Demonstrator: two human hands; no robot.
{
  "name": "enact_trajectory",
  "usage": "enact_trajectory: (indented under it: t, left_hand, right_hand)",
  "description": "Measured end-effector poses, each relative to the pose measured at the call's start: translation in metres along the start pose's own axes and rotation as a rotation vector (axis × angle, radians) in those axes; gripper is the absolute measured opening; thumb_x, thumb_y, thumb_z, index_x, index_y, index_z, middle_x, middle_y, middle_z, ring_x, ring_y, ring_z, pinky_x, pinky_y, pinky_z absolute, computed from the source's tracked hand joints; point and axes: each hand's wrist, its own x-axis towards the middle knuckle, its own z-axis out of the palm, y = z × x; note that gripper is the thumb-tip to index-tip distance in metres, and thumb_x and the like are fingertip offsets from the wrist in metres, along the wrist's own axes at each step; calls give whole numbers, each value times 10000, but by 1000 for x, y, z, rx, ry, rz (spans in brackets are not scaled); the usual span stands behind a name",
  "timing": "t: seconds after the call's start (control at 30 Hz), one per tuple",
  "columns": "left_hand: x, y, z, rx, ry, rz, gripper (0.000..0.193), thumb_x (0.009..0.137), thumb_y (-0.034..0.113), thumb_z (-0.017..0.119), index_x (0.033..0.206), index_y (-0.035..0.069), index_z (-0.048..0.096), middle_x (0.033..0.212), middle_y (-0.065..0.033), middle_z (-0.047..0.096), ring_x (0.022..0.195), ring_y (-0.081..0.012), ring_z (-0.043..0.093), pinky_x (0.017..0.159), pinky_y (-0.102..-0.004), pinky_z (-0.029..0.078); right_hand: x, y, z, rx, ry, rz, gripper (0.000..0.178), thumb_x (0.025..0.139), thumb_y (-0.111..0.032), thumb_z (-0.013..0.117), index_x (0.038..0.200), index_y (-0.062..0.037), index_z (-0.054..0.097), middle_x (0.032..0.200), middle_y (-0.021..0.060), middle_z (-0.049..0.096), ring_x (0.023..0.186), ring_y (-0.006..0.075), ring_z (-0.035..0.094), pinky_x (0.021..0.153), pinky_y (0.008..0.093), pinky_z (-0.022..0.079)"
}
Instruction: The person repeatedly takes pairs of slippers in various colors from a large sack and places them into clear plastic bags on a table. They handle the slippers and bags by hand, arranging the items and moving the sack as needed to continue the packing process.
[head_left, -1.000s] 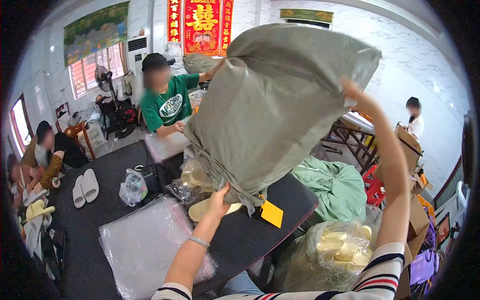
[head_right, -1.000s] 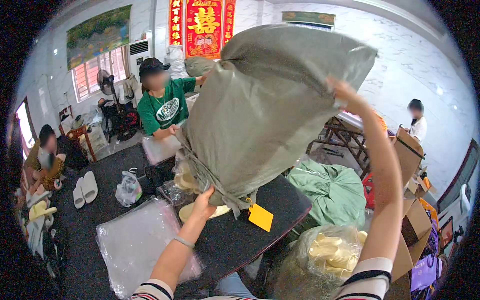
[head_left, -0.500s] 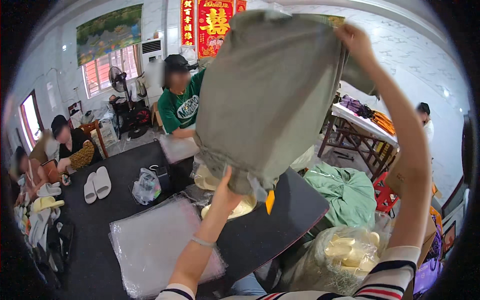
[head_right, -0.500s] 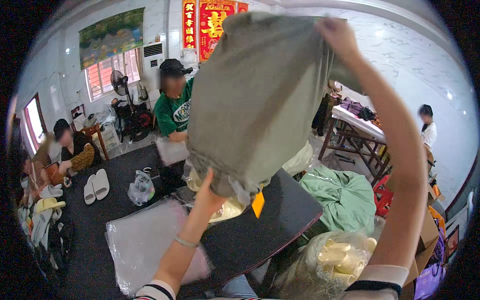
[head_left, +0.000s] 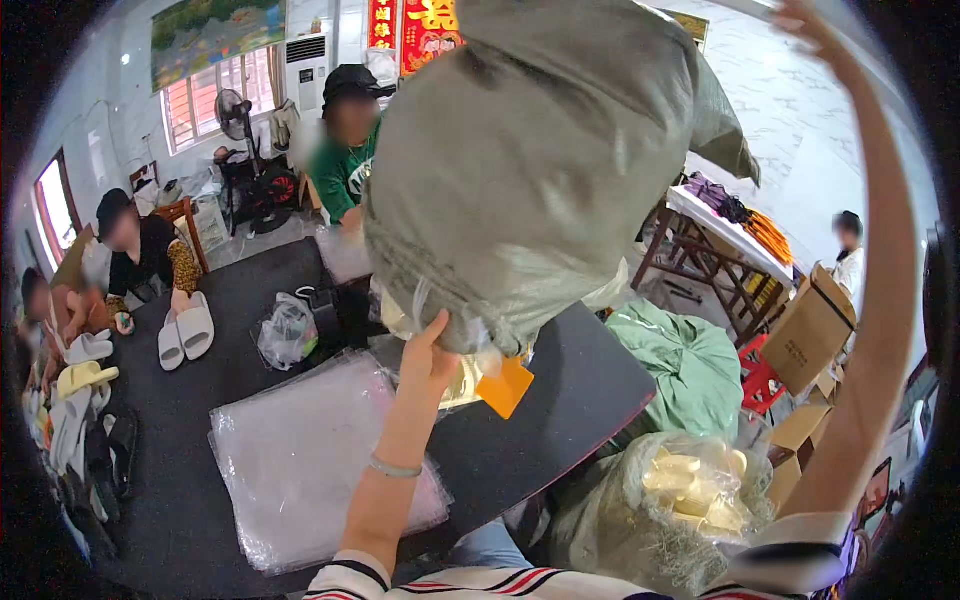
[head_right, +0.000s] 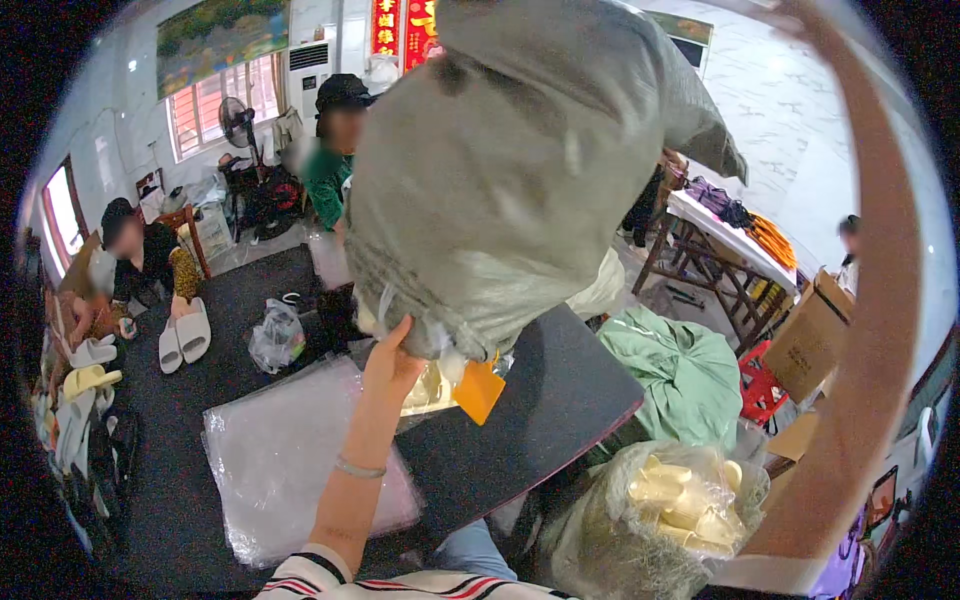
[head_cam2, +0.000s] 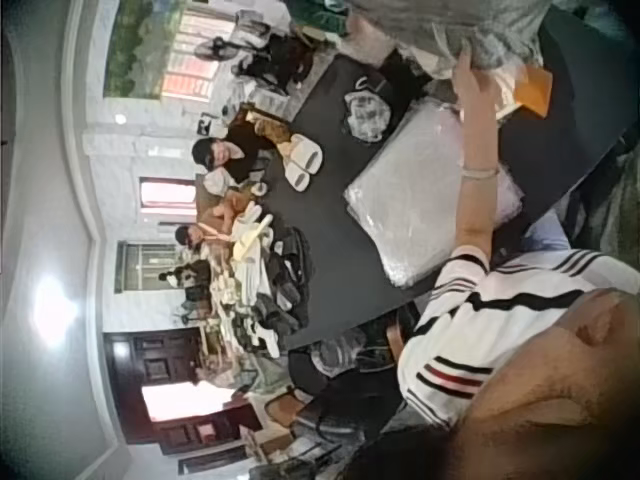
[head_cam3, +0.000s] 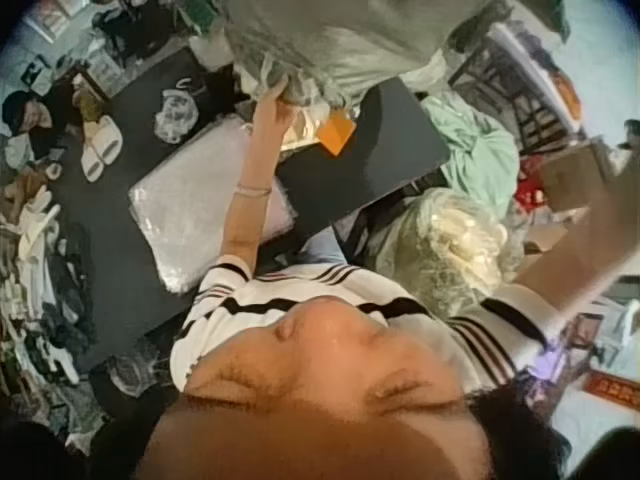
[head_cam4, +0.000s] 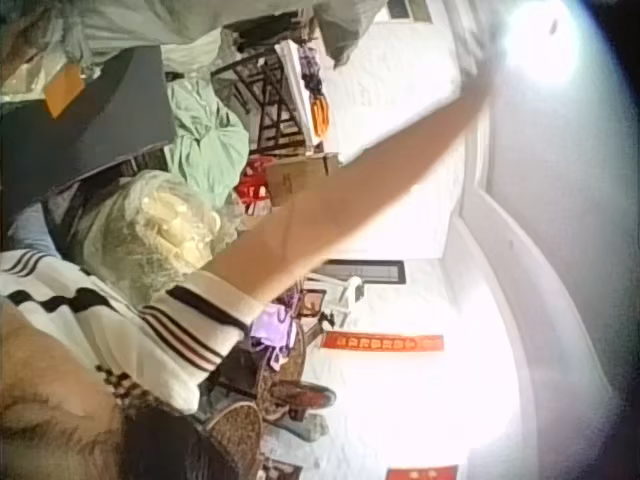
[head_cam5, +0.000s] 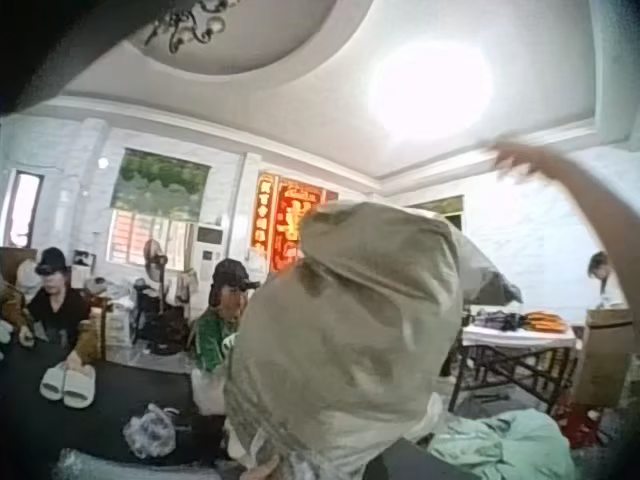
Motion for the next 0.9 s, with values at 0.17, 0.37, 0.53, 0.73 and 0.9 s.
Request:
enact_trajectory:
  t: [0.17,0.37,0.53,0.73,0.9]
  left_hand:
    - [1,29,8,167,30,223,322,881,44,644,1184,26,537,1104,-93,617,1008,-241,607,840,-396,519]
    - [29,-45,-6,195,-6,96,169,888,106,661,1026,36,595,956,-45,627,840,-154,588,682,-293,454]
    - [25,-36,23,512,-129,266,101,882,112,675,916,21,647,823,-3,623,692,-91,527,608,-225,402]
    - [8,-45,42,886,-77,528,114,895,106,657,911,-6,656,715,40,608,638,-11,473,557,-203,353]
    - [23,8,37,913,-38,701,141,891,121,667,927,-15,651,726,45,591,642,-10,467,554,-194,351]
  right_hand:
    - [-48,-47,284,73,-331,507,948,722,-783,543,1460,-223,341,1494,134,334,1289,374,407,933,629,403]
    - [-180,99,356,-385,-161,349,281,872,-281,593,1089,-111,542,961,210,661,942,418,609,796,493,458]
    - [-231,131,384,-111,-66,450,259,891,-271,581,1089,-104,561,986,219,659,946,398,619,798,468,457]
    - [-222,160,370,54,36,276,137,911,-172,564,1006,-74,558,687,83,597,578,184,577,529,348,436]
    - [-88,86,325,195,89,292,233,875,-210,596,1040,-48,570,872,170,653,846,293,649,738,374,481]
